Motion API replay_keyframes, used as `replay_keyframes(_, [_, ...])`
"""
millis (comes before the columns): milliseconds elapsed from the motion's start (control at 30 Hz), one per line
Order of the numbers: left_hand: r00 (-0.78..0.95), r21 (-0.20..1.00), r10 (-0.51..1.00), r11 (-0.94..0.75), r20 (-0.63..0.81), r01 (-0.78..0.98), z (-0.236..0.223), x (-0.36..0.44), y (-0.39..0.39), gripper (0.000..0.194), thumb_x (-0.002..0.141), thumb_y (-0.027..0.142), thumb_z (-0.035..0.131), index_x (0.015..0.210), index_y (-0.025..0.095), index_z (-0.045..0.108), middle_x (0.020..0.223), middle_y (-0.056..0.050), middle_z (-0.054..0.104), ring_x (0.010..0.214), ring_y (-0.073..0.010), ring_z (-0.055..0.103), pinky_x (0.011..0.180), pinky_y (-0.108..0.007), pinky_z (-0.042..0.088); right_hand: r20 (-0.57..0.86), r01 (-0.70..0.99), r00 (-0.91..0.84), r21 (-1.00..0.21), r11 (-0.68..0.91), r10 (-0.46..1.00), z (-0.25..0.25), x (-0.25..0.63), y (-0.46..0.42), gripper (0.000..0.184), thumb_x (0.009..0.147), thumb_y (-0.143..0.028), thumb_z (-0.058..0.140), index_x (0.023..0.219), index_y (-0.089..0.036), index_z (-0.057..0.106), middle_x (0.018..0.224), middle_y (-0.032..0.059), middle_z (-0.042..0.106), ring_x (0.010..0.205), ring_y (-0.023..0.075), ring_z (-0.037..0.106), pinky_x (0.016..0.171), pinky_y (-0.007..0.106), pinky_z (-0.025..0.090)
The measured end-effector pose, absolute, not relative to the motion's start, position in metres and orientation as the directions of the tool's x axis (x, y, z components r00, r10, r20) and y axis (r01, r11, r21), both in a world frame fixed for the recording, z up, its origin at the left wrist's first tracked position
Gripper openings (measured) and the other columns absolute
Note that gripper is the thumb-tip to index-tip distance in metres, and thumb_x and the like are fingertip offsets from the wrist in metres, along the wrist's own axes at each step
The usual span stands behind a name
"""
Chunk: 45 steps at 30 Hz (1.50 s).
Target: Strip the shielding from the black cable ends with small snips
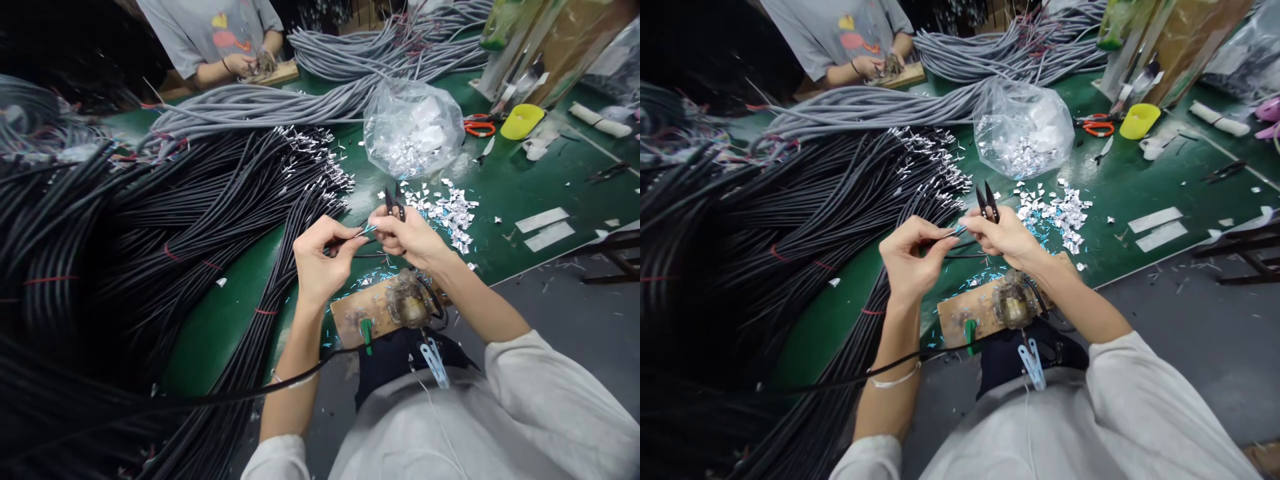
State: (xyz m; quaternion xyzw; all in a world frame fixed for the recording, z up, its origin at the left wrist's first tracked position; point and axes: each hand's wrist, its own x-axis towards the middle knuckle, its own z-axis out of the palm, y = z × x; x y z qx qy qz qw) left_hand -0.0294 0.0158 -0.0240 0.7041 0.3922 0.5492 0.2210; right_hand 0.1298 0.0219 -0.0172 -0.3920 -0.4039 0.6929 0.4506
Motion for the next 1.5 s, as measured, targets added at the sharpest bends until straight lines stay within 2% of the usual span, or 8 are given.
replay_keyframes(100, [0.066, 0.644, 0.727, -0.643, 0.683, 0.416, -0.021, -0.030, 0.013, 0.010, 0.069, 0.012, 0.072, 0.067, 0.017, 0.064, 0.063, 0.003, 0.060, 0.058, -0.0074, 0.052, 0.051, -0.020, 0.039, -0.032, -0.209, -0.231, -0.974, -0.082, 0.972, -0.017, 0.127, 0.018, 0.029, 0.070, -0.038, 0.071, 0.065, -0.017, 0.051, 0.051, -0.0076, 0.042, 0.040, 0.0019, 0.028, 0.035, 0.019, 0.017])
replay_keyframes(233, [0.032, 0.623, 0.719, -0.623, 0.694, 0.473, -0.016, -0.032, 0.011, 0.009, 0.070, 0.011, 0.071, 0.068, 0.017, 0.065, 0.063, 0.003, 0.060, 0.056, -0.0071, 0.050, 0.048, -0.020, 0.037, 0.213, 0.019, -0.165, -0.976, 0.218, 0.963, -0.021, 0.124, 0.016, 0.030, 0.074, -0.043, 0.068, 0.066, -0.016, 0.057, 0.053, -0.0065, 0.041, 0.047, 0.0044, 0.032, 0.042, 0.020, 0.025])
replay_keyframes(333, [0.007, 0.616, 0.703, -0.629, 0.712, 0.473, -0.012, -0.035, 0.009, 0.009, 0.069, 0.011, 0.071, 0.069, 0.018, 0.065, 0.065, 0.003, 0.061, 0.057, -0.0073, 0.051, 0.049, -0.020, 0.037, 0.306, 0.091, -0.139, -0.943, 0.320, 0.942, -0.024, 0.124, 0.016, 0.027, 0.080, -0.045, 0.062, 0.086, -0.018, 0.060, 0.063, -0.0046, 0.049, 0.053, 0.0062, 0.040, 0.048, 0.021, 0.033])
replay_keyframes(400, [-0.007, 0.614, 0.694, -0.632, 0.720, 0.473, -0.009, -0.037, 0.009, 0.009, 0.069, 0.012, 0.071, 0.069, 0.018, 0.065, 0.065, 0.003, 0.063, 0.058, -0.0078, 0.052, 0.050, -0.021, 0.038, 0.388, 0.123, -0.131, -0.907, 0.404, 0.912, -0.024, 0.124, 0.016, 0.029, 0.086, -0.043, 0.054, 0.104, -0.020, 0.057, 0.082, 0.0005, 0.058, 0.068, 0.0090, 0.051, 0.062, 0.023, 0.042])
replay_keyframes(500, [-0.026, 0.612, 0.689, -0.626, 0.724, 0.483, -0.007, -0.039, 0.008, 0.008, 0.070, 0.013, 0.071, 0.069, 0.019, 0.065, 0.066, 0.002, 0.063, 0.059, -0.0087, 0.053, 0.051, -0.022, 0.040, 0.480, 0.206, -0.161, -0.839, 0.505, 0.863, -0.022, 0.125, 0.014, 0.026, 0.090, -0.036, 0.049, 0.108, -0.020, 0.060, 0.096, 0.0048, 0.062, 0.084, 0.0125, 0.056, 0.074, 0.028, 0.045])
replay_keyframes(700, [-0.015, 0.615, 0.694, -0.628, 0.720, 0.477, -0.007, -0.039, 0.006, 0.009, 0.070, 0.012, 0.071, 0.069, 0.019, 0.065, 0.067, 0.003, 0.064, 0.058, -0.0080, 0.053, 0.050, -0.021, 0.040, 0.514, 0.225, -0.194, -0.806, 0.548, 0.836, -0.020, 0.124, 0.012, 0.022, 0.089, -0.031, 0.053, 0.098, -0.019, 0.068, 0.079, 0.0022, 0.065, 0.066, 0.0100, 0.054, 0.063, 0.026, 0.044])
replay_keyframes(1300, [0.016, 0.632, 0.733, -0.597, 0.680, 0.495, -0.005, -0.037, 0.005, 0.005, 0.073, 0.017, 0.070, 0.074, 0.018, 0.066, 0.070, 0.001, 0.064, 0.060, -0.0085, 0.054, 0.050, -0.021, 0.042, 0.471, 0.215, -0.166, -0.840, 0.498, 0.866, -0.019, 0.124, 0.013, 0.024, 0.088, -0.033, 0.053, 0.093, -0.019, 0.071, 0.074, 0.0015, 0.065, 0.062, 0.0094, 0.052, 0.060, 0.026, 0.043])
replay_keyframes(1500, [-0.066, 0.663, 0.740, -0.555, 0.670, 0.503, -0.008, -0.037, 0.004, 0.007, 0.071, 0.020, 0.072, 0.076, 0.019, 0.067, 0.070, 0.002, 0.066, 0.060, -0.0088, 0.059, 0.055, -0.021, 0.047, 0.474, 0.284, -0.098, -0.829, 0.481, 0.875, -0.018, 0.122, 0.009, 0.023, 0.088, -0.031, 0.052, 0.093, -0.020, 0.071, 0.076, 0.0020, 0.066, 0.065, 0.0106, 0.055, 0.061, 0.027, 0.043])
